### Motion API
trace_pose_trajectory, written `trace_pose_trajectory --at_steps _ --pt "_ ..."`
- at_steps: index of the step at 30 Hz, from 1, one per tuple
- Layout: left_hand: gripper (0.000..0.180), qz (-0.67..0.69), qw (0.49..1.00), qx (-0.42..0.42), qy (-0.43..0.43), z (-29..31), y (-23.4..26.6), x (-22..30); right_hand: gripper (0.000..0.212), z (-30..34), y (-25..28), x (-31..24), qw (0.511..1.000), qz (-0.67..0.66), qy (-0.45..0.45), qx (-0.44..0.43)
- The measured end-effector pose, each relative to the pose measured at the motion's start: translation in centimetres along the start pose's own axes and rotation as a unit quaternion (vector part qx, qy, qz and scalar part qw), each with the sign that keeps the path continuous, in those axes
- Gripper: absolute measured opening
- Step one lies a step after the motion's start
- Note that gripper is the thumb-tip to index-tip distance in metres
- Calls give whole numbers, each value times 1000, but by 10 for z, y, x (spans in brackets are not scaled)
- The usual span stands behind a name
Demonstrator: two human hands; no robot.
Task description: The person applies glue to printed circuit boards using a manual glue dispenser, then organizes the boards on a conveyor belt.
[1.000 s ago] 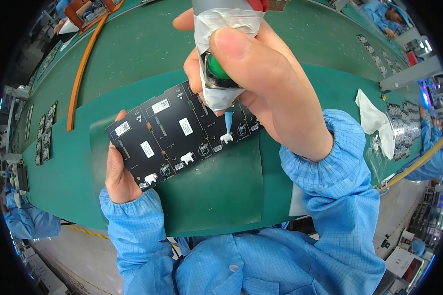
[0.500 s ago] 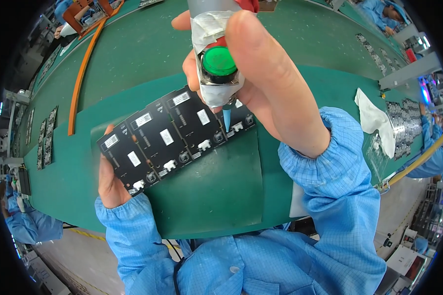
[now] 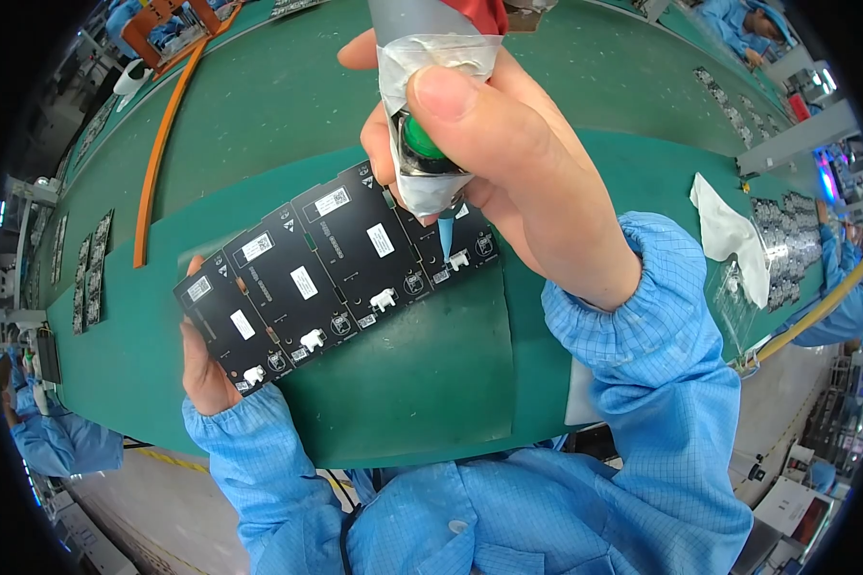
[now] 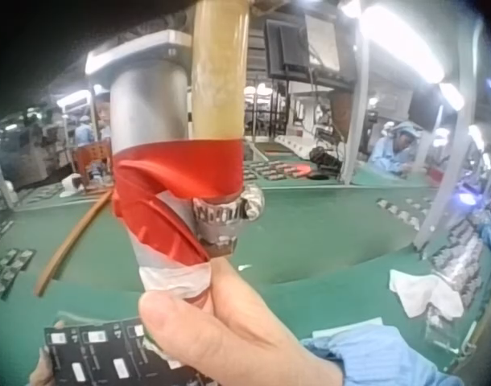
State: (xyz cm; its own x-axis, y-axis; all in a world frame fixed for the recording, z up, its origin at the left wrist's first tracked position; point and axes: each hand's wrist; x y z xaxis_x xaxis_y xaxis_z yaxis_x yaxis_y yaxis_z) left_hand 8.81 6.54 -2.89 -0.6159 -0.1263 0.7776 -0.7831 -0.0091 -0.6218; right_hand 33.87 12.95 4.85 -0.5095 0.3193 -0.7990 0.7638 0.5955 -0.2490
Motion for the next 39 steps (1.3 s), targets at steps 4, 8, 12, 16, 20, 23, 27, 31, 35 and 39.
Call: trace_pose_trajectory --at_steps 4,8,12,16,20,23,27,31,35,39 --pt "54 0 1000 -27 4 0 8 1 42 -1 -2 0 1000 13 -25 11" --pt "55 -20 1000 -7 -3 0 6 0 42 0 -3 1 998 28 -50 23" --pt "55 -23 999 -26 -9 1 16 2 43 0 -4 0 996 43 -73 34" --pt "55 -21 999 -31 -10 0 16 3 44 0 -3 0 993 58 -96 47" --pt "55 -34 999 -15 -19 -1 17 4 45 -3 -2 -2 990 71 -110 61" --pt "55 -30 999 -24 -15 -4 25 3 40 -4 2 -6 989 16 -141 29" --pt "50 -86 996 15 6 -3 28 4 42 -5 3 0 995 57 -48 68" --pt "48 35 956 -277 89 -12 81 25 47 -14 0 6 998 -37 -11 49" --pt "51 -229 973 0 -8 6 59 30 54 -14 9 18 996 25 50 70" --pt "47 -370 916 103 -112 18 85 67 59 -1 19 -1 998 37 -16 43"
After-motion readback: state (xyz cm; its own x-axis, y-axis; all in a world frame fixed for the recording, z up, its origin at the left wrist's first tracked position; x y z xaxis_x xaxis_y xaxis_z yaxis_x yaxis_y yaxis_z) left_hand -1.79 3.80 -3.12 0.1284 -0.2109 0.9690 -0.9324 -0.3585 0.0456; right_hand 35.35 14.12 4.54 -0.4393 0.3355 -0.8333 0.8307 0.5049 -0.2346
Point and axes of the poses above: each hand's wrist, its own z-axis away from the middle knuckle, its own y-axis out of the back of the hand, x = y × z, and after that the axes turned 3 degrees about -y, right-handed
